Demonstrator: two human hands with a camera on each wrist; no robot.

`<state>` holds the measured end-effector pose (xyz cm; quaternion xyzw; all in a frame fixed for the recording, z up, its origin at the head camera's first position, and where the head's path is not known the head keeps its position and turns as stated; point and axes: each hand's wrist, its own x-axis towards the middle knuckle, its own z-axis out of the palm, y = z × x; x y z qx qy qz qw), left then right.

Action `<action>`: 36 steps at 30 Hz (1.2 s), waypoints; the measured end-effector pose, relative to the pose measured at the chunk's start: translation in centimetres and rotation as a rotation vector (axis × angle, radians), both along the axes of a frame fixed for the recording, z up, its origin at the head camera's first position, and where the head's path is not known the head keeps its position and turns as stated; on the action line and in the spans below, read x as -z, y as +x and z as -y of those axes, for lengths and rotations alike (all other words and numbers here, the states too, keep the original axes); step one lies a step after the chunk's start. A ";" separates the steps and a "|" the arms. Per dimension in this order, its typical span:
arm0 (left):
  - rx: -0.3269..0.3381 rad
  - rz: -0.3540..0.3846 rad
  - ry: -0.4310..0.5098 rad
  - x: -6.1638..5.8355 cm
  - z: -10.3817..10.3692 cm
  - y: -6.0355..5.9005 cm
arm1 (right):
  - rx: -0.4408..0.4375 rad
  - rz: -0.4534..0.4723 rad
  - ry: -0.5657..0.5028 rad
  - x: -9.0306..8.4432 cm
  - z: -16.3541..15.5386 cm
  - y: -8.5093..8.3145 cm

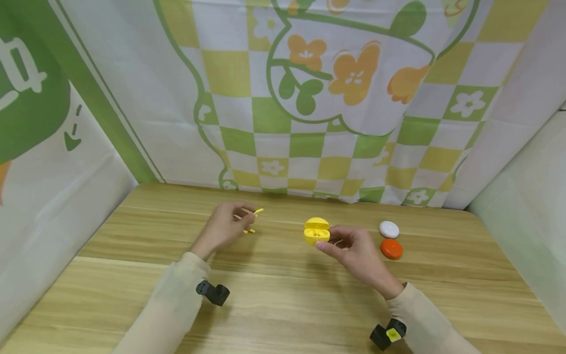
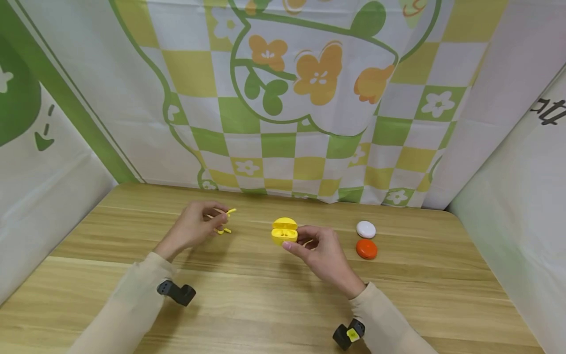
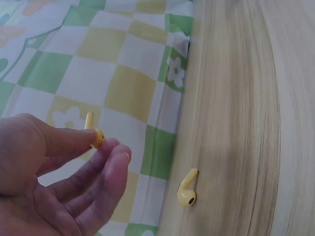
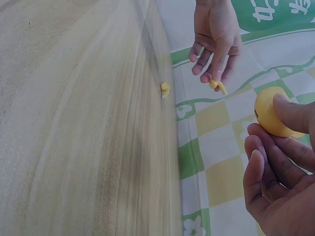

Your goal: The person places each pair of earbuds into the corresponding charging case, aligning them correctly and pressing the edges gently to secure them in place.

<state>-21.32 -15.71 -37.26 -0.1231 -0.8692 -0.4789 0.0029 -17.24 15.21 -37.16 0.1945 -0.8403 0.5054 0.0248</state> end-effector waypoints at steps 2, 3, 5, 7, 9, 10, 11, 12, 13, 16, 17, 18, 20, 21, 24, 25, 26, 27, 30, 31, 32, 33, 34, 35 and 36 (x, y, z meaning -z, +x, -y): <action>0.018 -0.006 0.020 -0.1 -0.3 0.1 | 0.001 -0.002 0.003 0.0 0.0 0.0; 0.021 -0.013 0.021 -0.2 -0.4 0.2 | 0.001 -0.002 0.003 0.0 0.0 0.0; 0.027 -0.031 0.014 -0.3 -0.7 0.3 | -0.002 -0.003 0.000 0.0 0.0 0.0; 0.034 -0.050 0.009 -0.4 -0.9 0.4 | -0.005 -0.003 -0.004 0.0 0.0 0.0; 0.039 -0.073 0.001 -0.5 -1.1 0.4 | -0.009 -0.006 -0.009 0.0 -0.1 0.1; 0.043 -0.087 -0.004 -0.6 -1.2 0.5 | -0.011 -0.007 -0.009 0.0 -0.1 0.1; 0.050 -0.102 -0.004 -0.6 -1.4 0.5 | -0.010 -0.008 -0.009 0.1 -0.1 0.1; 0.057 -0.118 -0.005 -0.7 -1.5 0.6 | -0.012 -0.011 -0.010 0.1 -0.1 0.1; 0.063 -0.134 -0.003 -0.8 -1.7 0.7 | -0.012 -0.012 -0.010 0.1 -0.1 0.0; 0.087 -0.172 0.005 -1.0 -2.2 0.9 | -0.014 -0.012 -0.009 0.2 -0.1 0.0; 0.096 -0.181 0.007 -1.1 -2.3 1.0 | -0.016 -0.012 -0.009 0.3 0.0 0.0; 0.102 -0.185 0.008 -1.1 -2.5 1.1 | -0.018 -0.013 -0.009 0.3 0.0 0.0; 0.113 -0.192 0.013 -1.3 -2.8 1.3 | -0.021 -0.012 -0.010 0.3 0.0 0.0; 0.121 -0.195 0.016 -1.3 -3.0 1.4 | -0.023 -0.013 -0.010 0.3 0.0 0.0; 0.130 -0.203 0.023 -1.6 -3.4 1.6 | -0.023 -0.014 -0.008 0.3 0.0 0.1; 0.130 -0.202 0.027 -1.7 -3.5 1.7 | -0.023 -0.014 -0.008 0.3 0.0 0.1; 0.128 -0.202 0.029 -1.8 -3.6 1.7 | -0.021 -0.015 -0.005 0.3 0.0 0.0; 0.125 -0.201 0.031 -1.9 -3.7 1.8 | -0.021 -0.016 -0.004 0.3 0.0 0.0; 0.112 -0.204 0.035 -2.2 -3.9 1.9 | -0.018 -0.017 0.001 0.2 0.1 0.0; 0.110 -0.208 0.036 -2.2 -3.9 1.9 | -0.018 -0.017 0.002 0.2 0.1 0.0; 0.111 -0.216 0.036 -2.3 -4.0 2.0 | -0.018 -0.016 0.001 0.2 0.1 0.0; 0.115 -0.224 0.039 -2.5 -4.1 2.0 | -0.018 -0.014 0.000 0.1 0.1 0.1; 0.119 -0.235 0.041 -2.6 -4.1 2.1 | -0.018 -0.012 -0.002 0.1 0.1 0.1; 0.123 -0.247 0.042 -2.7 -4.2 2.1 | -0.019 -0.011 -0.004 0.0 0.1 0.1; 0.128 -0.259 0.045 -2.9 -4.3 2.2 | -0.020 -0.007 -0.006 0.0 0.1 0.1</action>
